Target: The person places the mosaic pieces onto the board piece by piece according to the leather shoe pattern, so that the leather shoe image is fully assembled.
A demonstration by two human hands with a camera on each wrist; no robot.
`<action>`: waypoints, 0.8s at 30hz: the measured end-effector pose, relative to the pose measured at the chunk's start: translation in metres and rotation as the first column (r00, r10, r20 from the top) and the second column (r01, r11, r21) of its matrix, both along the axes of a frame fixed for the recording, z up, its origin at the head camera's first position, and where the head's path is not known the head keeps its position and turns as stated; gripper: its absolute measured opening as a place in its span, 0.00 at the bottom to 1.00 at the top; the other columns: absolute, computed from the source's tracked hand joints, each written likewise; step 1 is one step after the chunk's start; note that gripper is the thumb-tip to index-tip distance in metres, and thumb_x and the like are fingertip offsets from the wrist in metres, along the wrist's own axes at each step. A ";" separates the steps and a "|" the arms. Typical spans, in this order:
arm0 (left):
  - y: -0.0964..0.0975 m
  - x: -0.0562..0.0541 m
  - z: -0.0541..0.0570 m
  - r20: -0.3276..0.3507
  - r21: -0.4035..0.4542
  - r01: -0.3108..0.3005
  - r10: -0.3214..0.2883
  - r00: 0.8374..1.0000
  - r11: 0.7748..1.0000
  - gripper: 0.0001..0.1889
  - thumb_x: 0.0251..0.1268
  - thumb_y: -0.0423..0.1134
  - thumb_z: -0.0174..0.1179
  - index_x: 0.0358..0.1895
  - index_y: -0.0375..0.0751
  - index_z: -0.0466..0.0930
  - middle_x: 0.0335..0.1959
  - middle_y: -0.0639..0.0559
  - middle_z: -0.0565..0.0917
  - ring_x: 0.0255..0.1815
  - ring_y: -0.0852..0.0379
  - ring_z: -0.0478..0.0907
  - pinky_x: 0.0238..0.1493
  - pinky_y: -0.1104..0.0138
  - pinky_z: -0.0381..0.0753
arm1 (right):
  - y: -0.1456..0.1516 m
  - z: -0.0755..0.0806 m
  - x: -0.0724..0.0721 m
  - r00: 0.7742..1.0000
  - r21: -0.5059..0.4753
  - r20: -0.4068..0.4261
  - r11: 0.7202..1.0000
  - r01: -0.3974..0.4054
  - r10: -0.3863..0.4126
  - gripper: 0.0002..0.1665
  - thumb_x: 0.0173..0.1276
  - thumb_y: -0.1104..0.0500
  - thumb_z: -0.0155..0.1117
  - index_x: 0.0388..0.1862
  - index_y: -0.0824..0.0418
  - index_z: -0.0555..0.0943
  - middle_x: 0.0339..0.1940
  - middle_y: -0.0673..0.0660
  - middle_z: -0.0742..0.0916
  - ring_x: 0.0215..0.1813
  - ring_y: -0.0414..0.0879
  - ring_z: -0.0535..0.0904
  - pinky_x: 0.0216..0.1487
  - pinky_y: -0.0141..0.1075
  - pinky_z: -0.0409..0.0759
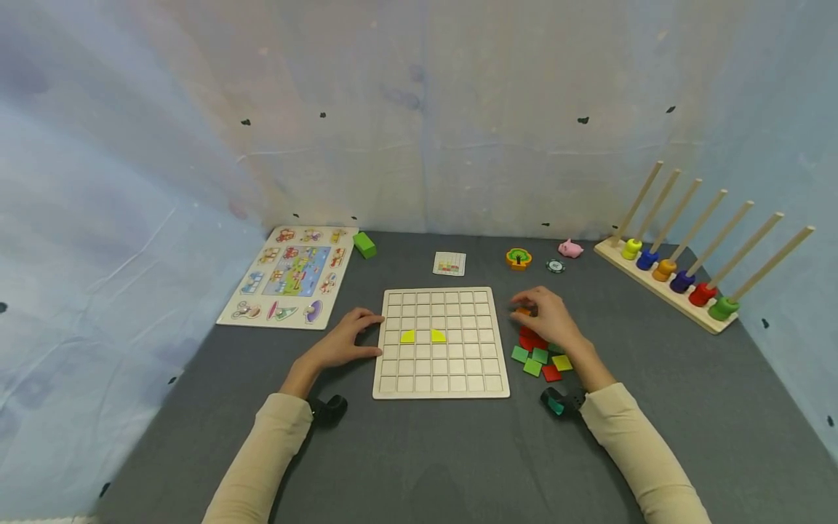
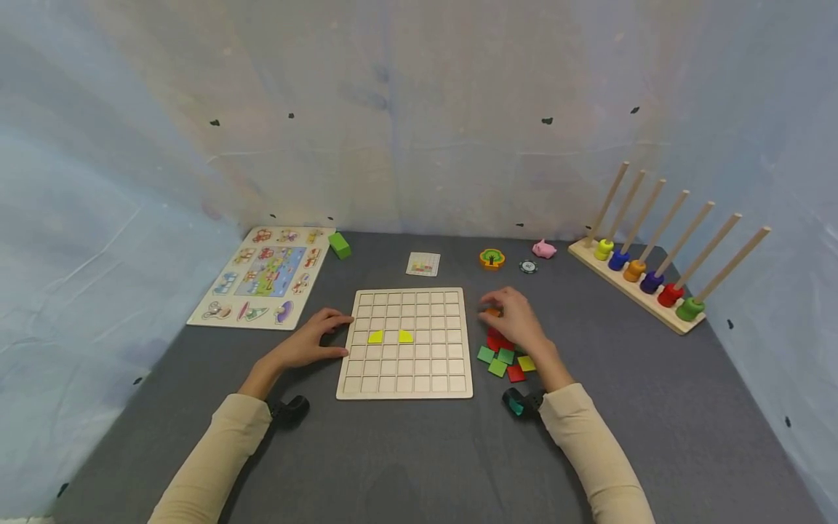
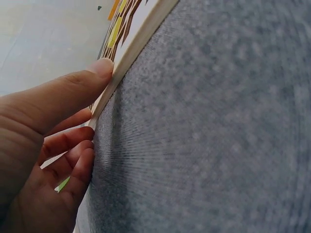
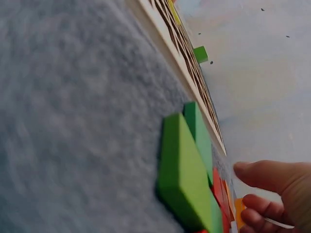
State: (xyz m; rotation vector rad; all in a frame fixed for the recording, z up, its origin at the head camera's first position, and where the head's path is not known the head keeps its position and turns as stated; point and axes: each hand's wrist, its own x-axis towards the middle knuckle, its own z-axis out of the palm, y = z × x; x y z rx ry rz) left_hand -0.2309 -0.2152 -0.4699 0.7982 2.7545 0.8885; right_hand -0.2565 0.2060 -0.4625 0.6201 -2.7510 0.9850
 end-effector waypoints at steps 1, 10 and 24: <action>0.000 0.000 0.001 0.004 0.001 -0.001 0.001 1.000 1.000 0.34 0.56 0.49 0.66 0.65 0.40 0.67 0.57 0.44 0.66 0.59 0.47 0.62 0.60 0.49 0.64 | 0.001 0.000 0.000 1.000 0.014 0.008 1.000 0.007 -0.007 0.18 0.58 0.60 0.70 0.46 0.66 0.82 0.40 0.63 0.80 0.41 0.54 0.75 0.42 0.46 0.72; 0.003 0.002 0.005 0.005 0.009 -0.004 0.004 1.000 1.000 0.34 0.56 0.46 0.67 0.64 0.38 0.68 0.55 0.43 0.67 0.57 0.47 0.65 0.58 0.50 0.66 | 0.005 0.001 -0.002 0.996 0.118 0.073 0.993 0.033 -0.042 0.20 0.56 0.58 0.70 0.46 0.68 0.82 0.37 0.61 0.82 0.38 0.52 0.75 0.41 0.47 0.73; 0.003 0.003 0.007 0.011 0.017 -0.004 0.004 1.000 1.000 0.33 0.55 0.44 0.67 0.64 0.37 0.68 0.55 0.41 0.68 0.55 0.46 0.67 0.57 0.51 0.68 | -0.019 0.011 0.001 0.996 0.041 0.068 0.998 -0.051 0.048 0.17 0.60 0.61 0.67 0.48 0.66 0.82 0.41 0.60 0.82 0.42 0.53 0.77 0.42 0.46 0.76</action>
